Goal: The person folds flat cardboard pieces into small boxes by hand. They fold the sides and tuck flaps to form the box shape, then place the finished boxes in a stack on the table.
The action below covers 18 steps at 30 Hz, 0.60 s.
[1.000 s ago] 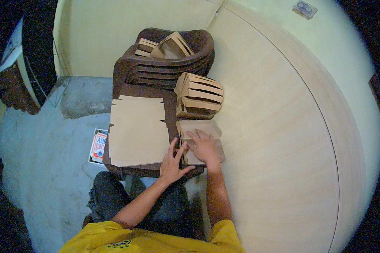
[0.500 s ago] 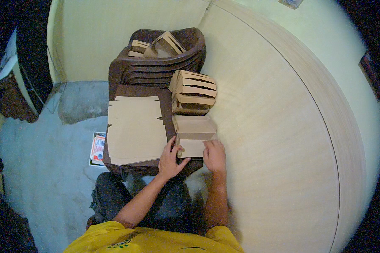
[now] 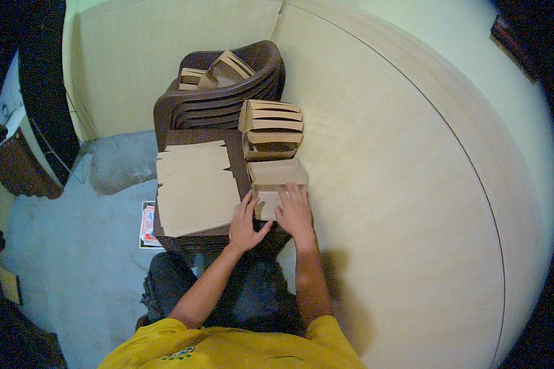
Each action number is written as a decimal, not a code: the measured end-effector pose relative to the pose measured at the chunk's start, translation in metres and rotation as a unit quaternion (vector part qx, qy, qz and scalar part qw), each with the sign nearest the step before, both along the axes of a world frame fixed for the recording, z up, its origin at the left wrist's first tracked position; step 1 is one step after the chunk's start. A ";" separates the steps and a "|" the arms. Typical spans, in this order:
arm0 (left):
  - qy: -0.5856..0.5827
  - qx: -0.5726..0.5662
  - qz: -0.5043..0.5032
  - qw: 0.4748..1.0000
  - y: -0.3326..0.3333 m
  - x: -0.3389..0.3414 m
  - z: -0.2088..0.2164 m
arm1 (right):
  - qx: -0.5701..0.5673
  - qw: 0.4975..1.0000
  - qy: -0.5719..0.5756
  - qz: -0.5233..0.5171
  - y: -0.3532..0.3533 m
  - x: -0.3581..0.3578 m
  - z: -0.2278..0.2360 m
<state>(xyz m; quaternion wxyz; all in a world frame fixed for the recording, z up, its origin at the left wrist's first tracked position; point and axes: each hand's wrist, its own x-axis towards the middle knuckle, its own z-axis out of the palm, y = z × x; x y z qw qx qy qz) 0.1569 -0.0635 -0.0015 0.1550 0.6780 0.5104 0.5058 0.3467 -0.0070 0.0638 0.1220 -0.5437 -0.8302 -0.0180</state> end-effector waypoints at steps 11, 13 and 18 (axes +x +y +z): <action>0.095 -0.031 0.089 0.991 -0.043 -0.121 0.024 | -0.165 0.975 -0.037 -0.142 0.047 -0.050 -0.009; 0.204 -0.034 0.168 0.964 -0.051 -0.147 0.017 | -0.179 0.971 -0.054 -0.148 0.051 -0.052 -0.007; 0.297 -0.079 0.099 0.947 -0.054 -0.167 0.002 | -0.075 0.986 -0.085 -0.119 0.062 -0.063 -0.023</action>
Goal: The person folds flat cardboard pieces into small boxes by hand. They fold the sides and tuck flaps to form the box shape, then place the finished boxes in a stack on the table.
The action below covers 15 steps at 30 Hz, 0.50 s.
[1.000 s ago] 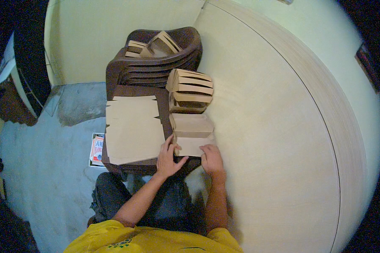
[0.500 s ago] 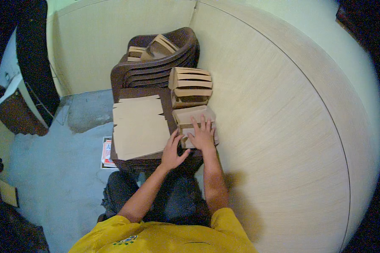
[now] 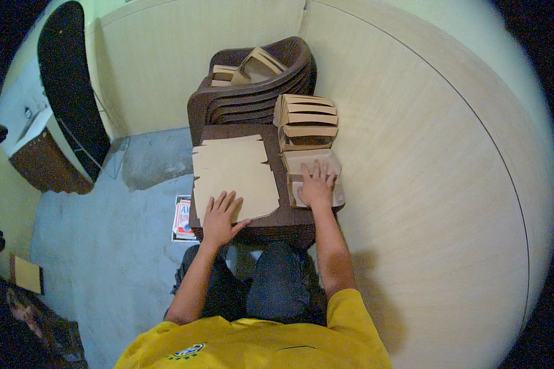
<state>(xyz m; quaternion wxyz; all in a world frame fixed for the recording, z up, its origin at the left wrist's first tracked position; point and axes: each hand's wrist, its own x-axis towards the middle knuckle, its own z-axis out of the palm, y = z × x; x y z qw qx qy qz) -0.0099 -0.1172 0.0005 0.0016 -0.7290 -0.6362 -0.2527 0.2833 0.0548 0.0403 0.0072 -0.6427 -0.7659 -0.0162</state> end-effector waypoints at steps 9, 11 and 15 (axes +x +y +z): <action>0.003 0.015 0.012 1.000 0.001 0.003 -0.008 | 0.071 0.966 0.233 0.085 -0.009 0.032 0.000; 0.003 0.013 0.014 1.000 0.001 0.003 -0.006 | 0.106 0.953 0.276 0.064 -0.025 0.037 0.003; -0.022 0.036 -0.016 0.999 -0.002 0.001 -0.001 | 0.063 0.986 0.156 0.002 -0.077 0.040 -0.012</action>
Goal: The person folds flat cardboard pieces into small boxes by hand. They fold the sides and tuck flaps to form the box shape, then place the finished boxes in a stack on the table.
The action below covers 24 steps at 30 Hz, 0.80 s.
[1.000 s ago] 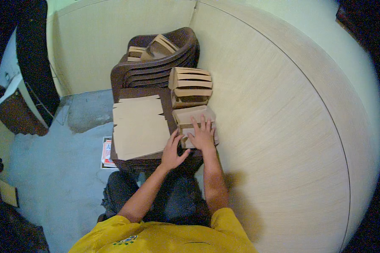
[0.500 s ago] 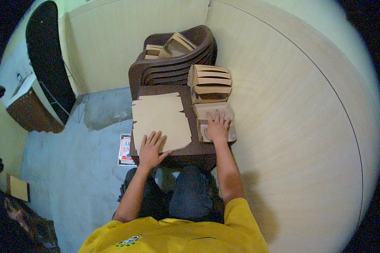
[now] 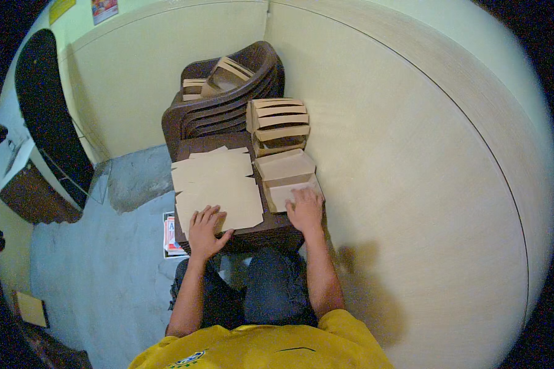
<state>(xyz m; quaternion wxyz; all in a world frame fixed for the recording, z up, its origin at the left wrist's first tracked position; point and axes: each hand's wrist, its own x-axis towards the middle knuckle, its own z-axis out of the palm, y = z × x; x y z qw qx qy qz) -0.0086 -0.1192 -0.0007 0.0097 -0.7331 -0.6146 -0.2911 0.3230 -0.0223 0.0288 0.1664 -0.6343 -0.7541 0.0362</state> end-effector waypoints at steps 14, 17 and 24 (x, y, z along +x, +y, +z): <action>0.020 0.054 0.018 0.998 -0.012 0.003 -0.002 | 0.168 0.950 0.093 0.248 -0.053 -0.081 -0.003; 0.024 0.052 0.045 0.997 -0.016 -0.004 -0.001 | 0.151 0.942 0.091 0.285 -0.060 -0.107 -0.010; 0.028 0.007 0.026 0.999 -0.002 -0.019 0.016 | 0.100 0.945 0.058 0.305 -0.033 -0.126 -0.012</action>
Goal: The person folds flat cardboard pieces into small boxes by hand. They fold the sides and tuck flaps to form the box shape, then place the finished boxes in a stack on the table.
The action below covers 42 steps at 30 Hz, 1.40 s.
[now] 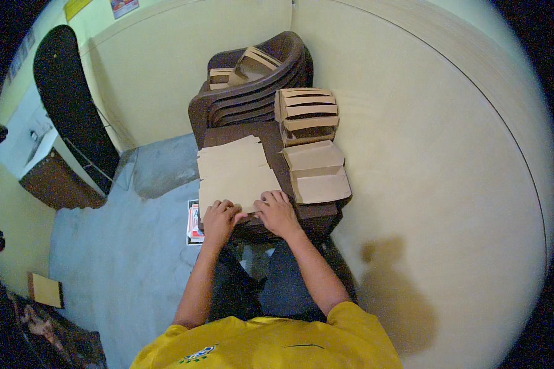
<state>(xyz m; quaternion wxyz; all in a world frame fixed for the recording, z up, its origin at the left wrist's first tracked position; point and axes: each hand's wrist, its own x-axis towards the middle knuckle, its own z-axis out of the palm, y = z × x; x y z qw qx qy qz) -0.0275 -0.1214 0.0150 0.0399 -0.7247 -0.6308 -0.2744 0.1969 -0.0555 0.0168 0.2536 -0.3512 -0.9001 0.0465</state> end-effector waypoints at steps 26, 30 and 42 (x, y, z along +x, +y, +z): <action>-0.011 -0.114 0.014 0.993 0.056 -0.010 -0.010 | -0.041 0.992 -0.021 -0.118 0.077 -0.070 -0.024; 0.024 -0.109 0.049 0.993 0.059 -0.006 -0.024 | -0.041 0.986 -0.124 -0.103 -0.029 -0.046 -0.021; 0.022 -0.140 0.022 0.990 0.061 -0.011 -0.019 | -0.099 0.969 -0.175 -0.145 -0.061 -0.072 0.007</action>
